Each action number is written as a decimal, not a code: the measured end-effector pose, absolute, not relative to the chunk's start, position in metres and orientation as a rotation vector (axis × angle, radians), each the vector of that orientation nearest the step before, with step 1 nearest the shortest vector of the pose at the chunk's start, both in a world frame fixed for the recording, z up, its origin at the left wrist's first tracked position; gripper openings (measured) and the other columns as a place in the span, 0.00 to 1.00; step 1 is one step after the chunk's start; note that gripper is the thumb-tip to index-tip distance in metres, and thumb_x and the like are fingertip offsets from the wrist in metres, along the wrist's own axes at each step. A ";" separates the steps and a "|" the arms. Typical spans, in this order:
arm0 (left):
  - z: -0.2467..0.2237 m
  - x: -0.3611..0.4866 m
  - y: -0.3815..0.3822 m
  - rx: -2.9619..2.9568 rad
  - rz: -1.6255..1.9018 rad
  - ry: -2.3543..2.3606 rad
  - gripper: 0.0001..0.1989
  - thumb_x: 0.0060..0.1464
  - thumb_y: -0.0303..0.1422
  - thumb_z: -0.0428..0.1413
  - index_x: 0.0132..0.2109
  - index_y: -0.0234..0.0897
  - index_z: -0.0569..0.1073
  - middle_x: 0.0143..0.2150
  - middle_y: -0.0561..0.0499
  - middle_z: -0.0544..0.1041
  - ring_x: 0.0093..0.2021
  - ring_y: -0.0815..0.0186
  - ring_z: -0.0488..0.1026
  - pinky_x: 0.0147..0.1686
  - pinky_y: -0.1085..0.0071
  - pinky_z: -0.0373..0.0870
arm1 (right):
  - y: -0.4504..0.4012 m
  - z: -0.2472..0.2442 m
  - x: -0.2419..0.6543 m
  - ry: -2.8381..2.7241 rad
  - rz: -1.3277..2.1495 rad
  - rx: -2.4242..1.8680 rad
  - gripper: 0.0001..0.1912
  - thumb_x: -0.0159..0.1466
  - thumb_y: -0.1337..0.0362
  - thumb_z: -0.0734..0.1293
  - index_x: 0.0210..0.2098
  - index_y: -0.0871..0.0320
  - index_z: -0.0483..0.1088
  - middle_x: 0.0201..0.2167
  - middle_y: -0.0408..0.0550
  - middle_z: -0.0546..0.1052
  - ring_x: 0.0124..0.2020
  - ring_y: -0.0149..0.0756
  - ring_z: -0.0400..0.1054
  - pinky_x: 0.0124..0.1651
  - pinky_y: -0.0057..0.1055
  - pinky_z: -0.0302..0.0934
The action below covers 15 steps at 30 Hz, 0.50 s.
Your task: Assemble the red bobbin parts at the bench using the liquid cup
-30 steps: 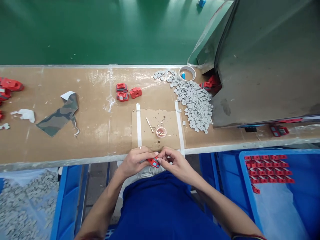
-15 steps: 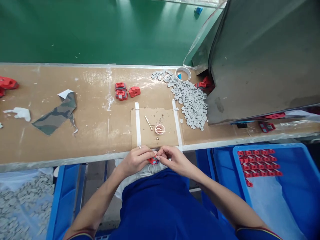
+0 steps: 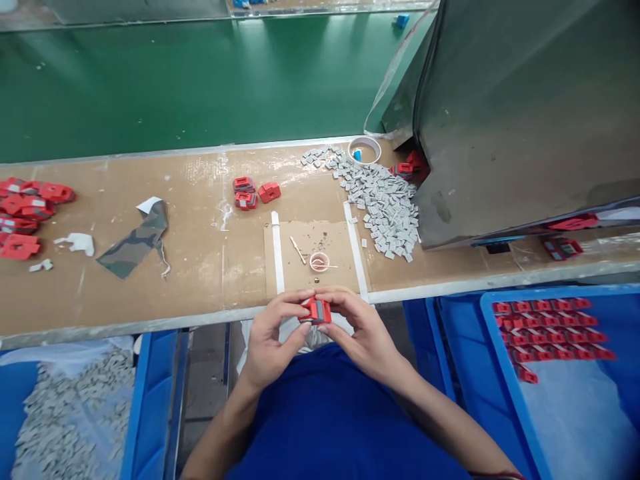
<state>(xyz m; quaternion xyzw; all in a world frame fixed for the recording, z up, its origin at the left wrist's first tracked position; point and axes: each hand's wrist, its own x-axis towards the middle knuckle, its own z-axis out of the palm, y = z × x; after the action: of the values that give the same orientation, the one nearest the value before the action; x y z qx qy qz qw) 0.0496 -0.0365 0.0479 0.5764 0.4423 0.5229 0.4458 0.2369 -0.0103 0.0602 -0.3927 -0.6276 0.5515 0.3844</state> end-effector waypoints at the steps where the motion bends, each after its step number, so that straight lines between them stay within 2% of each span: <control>1: 0.052 0.050 -0.035 1.405 1.303 1.107 0.09 0.61 0.23 0.60 0.46 0.40 0.78 0.54 0.43 0.81 0.57 0.60 0.79 0.57 0.64 0.75 | -0.009 0.062 0.238 -1.631 1.384 -0.992 0.14 0.70 0.65 0.69 0.55 0.52 0.71 0.56 0.53 0.75 0.57 0.39 0.72 0.58 0.36 0.71; 6: 0.063 0.051 -0.031 1.387 1.300 1.150 0.09 0.58 0.21 0.62 0.42 0.40 0.80 0.51 0.46 0.82 0.55 0.62 0.80 0.56 0.67 0.75 | -0.003 0.070 0.240 -1.778 1.233 -0.956 0.15 0.71 0.67 0.67 0.56 0.53 0.68 0.52 0.52 0.77 0.52 0.38 0.74 0.54 0.35 0.72; 15: 0.062 0.048 -0.032 1.253 1.209 1.159 0.05 0.58 0.24 0.63 0.36 0.38 0.80 0.46 0.46 0.82 0.53 0.59 0.81 0.54 0.66 0.76 | -0.003 0.071 0.245 -2.006 1.090 -0.937 0.13 0.73 0.67 0.64 0.56 0.54 0.67 0.47 0.55 0.78 0.48 0.43 0.75 0.48 0.38 0.73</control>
<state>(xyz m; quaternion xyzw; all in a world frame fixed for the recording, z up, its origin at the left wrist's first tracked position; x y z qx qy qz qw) 0.0475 -0.0323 0.0625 0.5183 0.4795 0.5002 0.5013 0.2446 -0.0032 0.0706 -0.3585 -0.7671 0.4170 0.3304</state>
